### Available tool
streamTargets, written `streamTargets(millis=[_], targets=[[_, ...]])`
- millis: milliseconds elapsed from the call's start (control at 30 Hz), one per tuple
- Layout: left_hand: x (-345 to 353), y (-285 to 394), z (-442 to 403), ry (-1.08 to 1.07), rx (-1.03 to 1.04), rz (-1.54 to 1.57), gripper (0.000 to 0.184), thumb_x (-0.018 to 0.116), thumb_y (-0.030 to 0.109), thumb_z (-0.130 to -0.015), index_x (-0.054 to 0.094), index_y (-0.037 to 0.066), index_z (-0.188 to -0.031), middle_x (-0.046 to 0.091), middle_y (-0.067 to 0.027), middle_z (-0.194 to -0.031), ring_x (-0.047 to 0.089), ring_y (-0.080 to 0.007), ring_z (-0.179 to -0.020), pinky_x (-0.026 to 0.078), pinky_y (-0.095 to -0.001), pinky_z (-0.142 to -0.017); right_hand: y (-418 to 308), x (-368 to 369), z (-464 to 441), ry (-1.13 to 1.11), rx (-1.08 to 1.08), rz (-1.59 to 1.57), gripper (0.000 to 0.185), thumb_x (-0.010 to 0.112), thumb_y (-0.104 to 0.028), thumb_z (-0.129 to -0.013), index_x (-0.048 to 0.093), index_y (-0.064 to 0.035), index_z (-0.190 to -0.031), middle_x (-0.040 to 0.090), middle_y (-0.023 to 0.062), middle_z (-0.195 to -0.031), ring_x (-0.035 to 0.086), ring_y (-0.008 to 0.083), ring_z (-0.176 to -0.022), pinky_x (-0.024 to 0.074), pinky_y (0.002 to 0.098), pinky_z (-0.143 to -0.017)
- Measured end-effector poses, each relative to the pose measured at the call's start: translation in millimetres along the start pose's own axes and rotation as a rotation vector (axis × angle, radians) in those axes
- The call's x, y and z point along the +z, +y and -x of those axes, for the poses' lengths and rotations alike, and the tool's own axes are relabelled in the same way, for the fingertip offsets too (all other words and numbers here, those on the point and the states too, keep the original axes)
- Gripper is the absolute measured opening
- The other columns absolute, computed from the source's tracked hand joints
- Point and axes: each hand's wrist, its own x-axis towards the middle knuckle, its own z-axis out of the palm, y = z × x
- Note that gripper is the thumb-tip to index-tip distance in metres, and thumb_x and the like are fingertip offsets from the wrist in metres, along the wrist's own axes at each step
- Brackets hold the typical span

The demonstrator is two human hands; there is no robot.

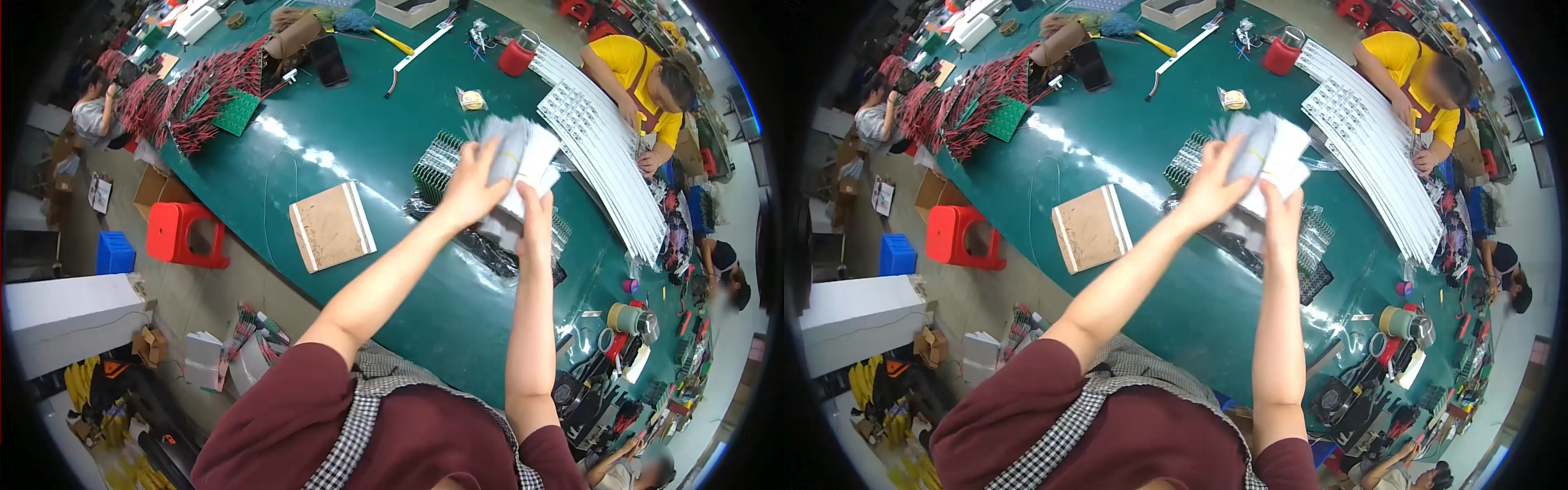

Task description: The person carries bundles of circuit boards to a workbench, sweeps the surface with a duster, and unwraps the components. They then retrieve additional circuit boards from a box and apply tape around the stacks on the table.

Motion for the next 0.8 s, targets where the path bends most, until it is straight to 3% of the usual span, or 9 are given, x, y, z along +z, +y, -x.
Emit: streamTargets(millis=[100, 167, 233, 267, 333, 500, 600, 733, 800], targets=[[-73.5, -17.8, -1.7, 0.048, 0.195, -0.132, 0.062, 0.06, 0.018, -0.075, 0.036, 0.004, -0.13, 0.038, -0.0227, -0.118, 0.042, -0.0353, -0.11, 0.035, -0.0362, -0.095, -3.4, 67.2, 22.5, -0.151, -0.137, -0.022, 0.029, 0.062, -0.014, -0.076, 0.057, 0.0039, -0.098, 0.062, 0.0113, -0.089, 0.059, 0.0197, -0.081, 0.0479, 0.0328, -0.07], [-130.8, -40.7, -4.1, 0.01, 0.268, -0.224, 0.059, 0.059, 0.015, -0.076, 0.038, 0.007, -0.13, 0.039, -0.021, -0.121, 0.04, -0.0341, -0.112, 0.034, -0.0374, -0.096, 32.1, 114.7, 22.0, -0.09, -0.133, 0.181, 0.043, 0.062, -0.021, -0.076, 0.05, 0.003, -0.11, 0.058, 0.0114, -0.098, 0.06, 0.0203, -0.083, 0.0502, 0.0322, -0.071], [-183.3, -59.7, -7.8, -0.061, 0.174, -0.268, 0.057, 0.058, 0.014, -0.077, 0.038, 0.005, -0.13, 0.039, -0.0189, -0.122, 0.037, -0.0314, -0.115, 0.03, -0.0351, -0.099, 71.2, 177.6, 22.5, -0.019, -0.138, 0.085, 0.044, 0.066, -0.017, -0.074, 0.046, 0.0047, -0.107, 0.058, 0.0145, -0.097, 0.058, 0.0216, -0.085, 0.048, 0.0334, -0.073], [-206.6, -82.2, -11.1, -0.106, 0.132, -0.222, 0.056, 0.056, 0.012, -0.077, 0.038, 0.004, -0.13, 0.04, -0.0179, -0.122, 0.037, -0.03, -0.116, 0.029, -0.0345, -0.099, 70.0, 204.4, 28.8, 0.017, -0.092, 0.1, 0.052, 0.068, -0.022, -0.073, 0.037, 0.0042, -0.105, 0.057, 0.025, -0.095, 0.059, 0.035, -0.088, 0.0471, 0.0411, -0.074], [-244.3, -109.2, -16.2, -0.139, 0.044, -0.235, 0.052, 0.052, 0.008, -0.078, 0.039, 0.003, -0.129, 0.04, -0.0176, -0.122, 0.037, -0.0288, -0.116, 0.028, -0.0345, -0.1, 95.7, 250.1, 30.2, -0.04, -0.038, 0.078, 0.052, 0.067, -0.025, -0.073, 0.036, 0.004, -0.104, 0.056, 0.0278, -0.096, 0.058, 0.0391, -0.089, 0.0458, 0.0438, -0.074], [-299.2, -211.0, -18.0, -0.26, -0.063, -0.411, 0.056, 0.047, 0.006, -0.078, 0.033, 0.006, -0.133, 0.033, -0.0212, -0.131, 0.033, -0.0328, -0.122, 0.027, -0.0376, -0.102, 181.4, 323.2, 11.2, -0.175, 0.205, 0.049, 0.062, 0.062, -0.029, -0.077, 0.031, 0.0088, -0.115, 0.053, 0.0283, -0.104, 0.055, 0.0357, -0.099, 0.0439, 0.0374, -0.083], [-306.7, -298.2, -8.5, -0.438, -0.266, -0.682, 0.058, 0.042, 0.012, -0.081, 0.027, 0.01, -0.137, 0.02, -0.0239, -0.141, 0.02, -0.0363, -0.131, 0.021, -0.0403, -0.105, 198.0, 309.0, 13.3, -0.475, 0.149, 0.614, 0.064, 0.058, -0.033, -0.08, 0.035, 0.0106, -0.12, 0.049, 0.0308, -0.112, 0.05, 0.0382, -0.107, 0.0399, 0.0381, -0.09], [-329.8, -341.5, -13.7, -0.481, -0.166, -0.399, 0.056, 0.033, 0.016, -0.085, 0.024, 0.012, -0.139, 0.022, -0.0213, -0.141, 0.014, -0.0353, -0.133, 0.012, -0.0398, -0.108, 167.0, 217.5, 52.4, -0.467, 0.033, 0.417, 0.056, 0.056, -0.037, -0.083, 0.043, 0.0006, -0.122, 0.05, 0.023, -0.116, 0.051, 0.0326, -0.108, 0.0409, 0.0361, -0.089], [-321.3, -323.4, -20.6, -0.397, -0.374, -0.688, 0.052, 0.033, 0.021, -0.089, 0.025, 0.007, -0.138, 0.021, -0.0189, -0.142, 0.015, -0.0342, -0.133, 0.012, -0.0388, -0.108, 140.2, 135.2, 84.9, -0.305, 0.066, 0.327, 0.034, 0.058, -0.028, -0.084, 0.058, -0.0049, -0.108, 0.063, 0.0154, -0.096, 0.061, 0.0252, -0.089, 0.0479, 0.0331, -0.078]])
